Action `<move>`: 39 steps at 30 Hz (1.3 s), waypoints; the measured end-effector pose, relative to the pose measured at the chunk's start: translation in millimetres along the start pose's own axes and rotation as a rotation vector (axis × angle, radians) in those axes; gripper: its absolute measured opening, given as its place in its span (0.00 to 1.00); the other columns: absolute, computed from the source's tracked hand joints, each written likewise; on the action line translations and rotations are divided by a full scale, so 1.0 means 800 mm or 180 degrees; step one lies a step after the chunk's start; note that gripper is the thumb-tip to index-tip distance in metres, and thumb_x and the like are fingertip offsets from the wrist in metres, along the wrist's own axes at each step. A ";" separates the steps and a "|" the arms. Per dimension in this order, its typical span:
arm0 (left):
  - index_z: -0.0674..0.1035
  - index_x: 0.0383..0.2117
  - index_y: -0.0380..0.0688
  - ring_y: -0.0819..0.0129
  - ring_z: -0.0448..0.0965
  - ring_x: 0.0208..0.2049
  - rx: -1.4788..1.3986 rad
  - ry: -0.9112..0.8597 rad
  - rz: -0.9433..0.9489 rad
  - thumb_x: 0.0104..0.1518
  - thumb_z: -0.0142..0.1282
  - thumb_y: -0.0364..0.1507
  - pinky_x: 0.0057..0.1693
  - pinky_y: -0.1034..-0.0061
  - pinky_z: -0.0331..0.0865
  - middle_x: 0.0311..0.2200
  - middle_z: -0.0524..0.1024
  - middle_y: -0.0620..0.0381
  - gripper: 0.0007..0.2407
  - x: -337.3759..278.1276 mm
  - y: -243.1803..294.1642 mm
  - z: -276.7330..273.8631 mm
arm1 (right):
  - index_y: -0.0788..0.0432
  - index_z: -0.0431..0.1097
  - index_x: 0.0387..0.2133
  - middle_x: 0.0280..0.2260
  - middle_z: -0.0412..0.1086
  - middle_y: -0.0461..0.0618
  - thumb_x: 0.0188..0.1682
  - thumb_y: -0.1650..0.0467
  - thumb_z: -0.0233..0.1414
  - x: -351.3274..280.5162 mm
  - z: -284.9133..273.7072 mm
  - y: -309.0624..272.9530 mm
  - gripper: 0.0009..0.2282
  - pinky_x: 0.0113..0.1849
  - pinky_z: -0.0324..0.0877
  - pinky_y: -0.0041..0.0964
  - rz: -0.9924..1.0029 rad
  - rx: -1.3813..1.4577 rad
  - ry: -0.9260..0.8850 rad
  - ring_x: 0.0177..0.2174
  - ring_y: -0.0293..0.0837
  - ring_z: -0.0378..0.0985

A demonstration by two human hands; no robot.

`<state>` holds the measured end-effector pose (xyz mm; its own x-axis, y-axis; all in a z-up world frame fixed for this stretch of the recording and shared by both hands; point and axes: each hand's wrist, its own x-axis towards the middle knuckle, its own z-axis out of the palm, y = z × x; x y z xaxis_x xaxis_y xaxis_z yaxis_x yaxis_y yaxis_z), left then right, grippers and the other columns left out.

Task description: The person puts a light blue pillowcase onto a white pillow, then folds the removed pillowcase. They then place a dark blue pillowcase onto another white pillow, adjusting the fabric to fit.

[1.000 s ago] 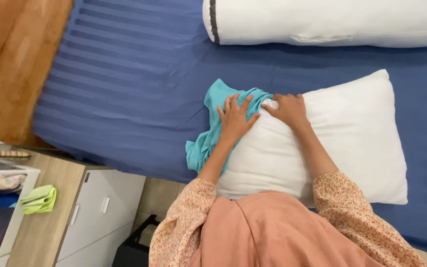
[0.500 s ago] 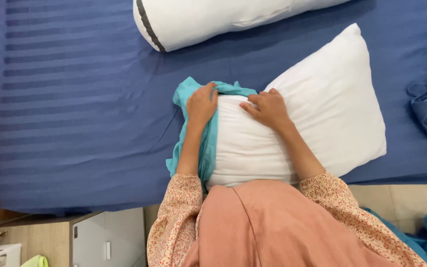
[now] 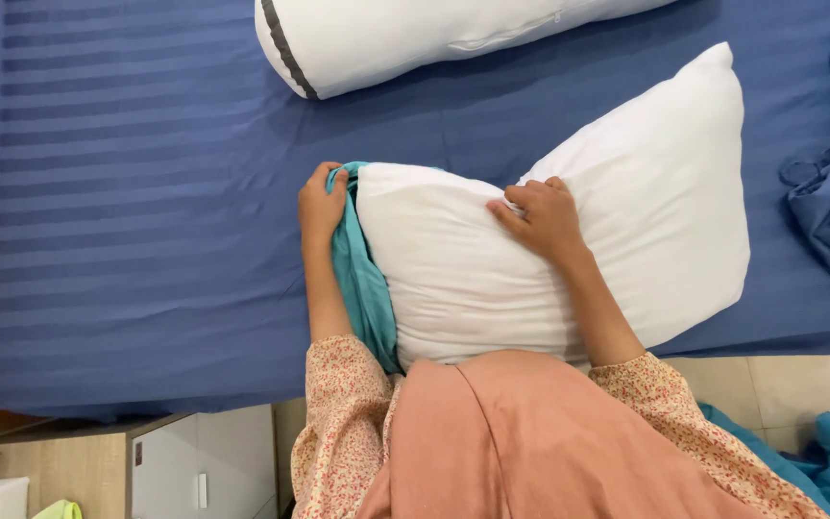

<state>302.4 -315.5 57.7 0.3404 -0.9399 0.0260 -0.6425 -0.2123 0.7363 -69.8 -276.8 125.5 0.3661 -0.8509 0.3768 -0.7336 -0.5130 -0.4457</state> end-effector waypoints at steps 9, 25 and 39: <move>0.57 0.70 0.41 0.41 0.60 0.65 -0.0998 0.0041 0.0688 0.66 0.50 0.43 0.69 0.57 0.54 0.65 0.60 0.33 0.30 -0.105 -0.062 0.125 | 0.59 0.72 0.31 0.25 0.70 0.50 0.51 0.61 0.59 0.032 0.026 0.030 0.12 0.48 0.59 0.46 0.0377 0.0184 -0.0233 0.33 0.49 0.72; 0.78 0.52 0.41 0.46 0.73 0.52 0.0365 -0.0479 0.1417 0.55 0.59 0.36 0.55 0.55 0.66 0.52 0.73 0.42 0.20 -0.284 0.071 0.023 | 0.52 0.66 0.61 0.66 0.60 0.56 0.55 0.61 0.52 -0.253 -0.063 0.252 0.21 0.58 0.34 0.76 0.2753 -0.0389 0.1019 0.65 0.58 0.55; 0.79 0.40 0.32 0.44 0.71 0.46 0.0731 0.0198 0.0775 0.53 0.61 0.35 0.52 0.51 0.61 0.41 0.77 0.43 0.16 -0.234 0.037 0.028 | 0.61 0.65 0.62 0.55 0.72 0.54 0.54 0.65 0.48 -0.303 0.027 0.286 0.23 0.53 0.74 0.48 0.2946 0.4800 0.2403 0.53 0.51 0.77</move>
<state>204.1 -152.0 59.6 0.1946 -0.9539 0.2287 -0.8455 -0.0449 0.5321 -314.1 -190.7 -85.2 -0.3790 -0.8693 -0.3173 0.6543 -0.0094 -0.7561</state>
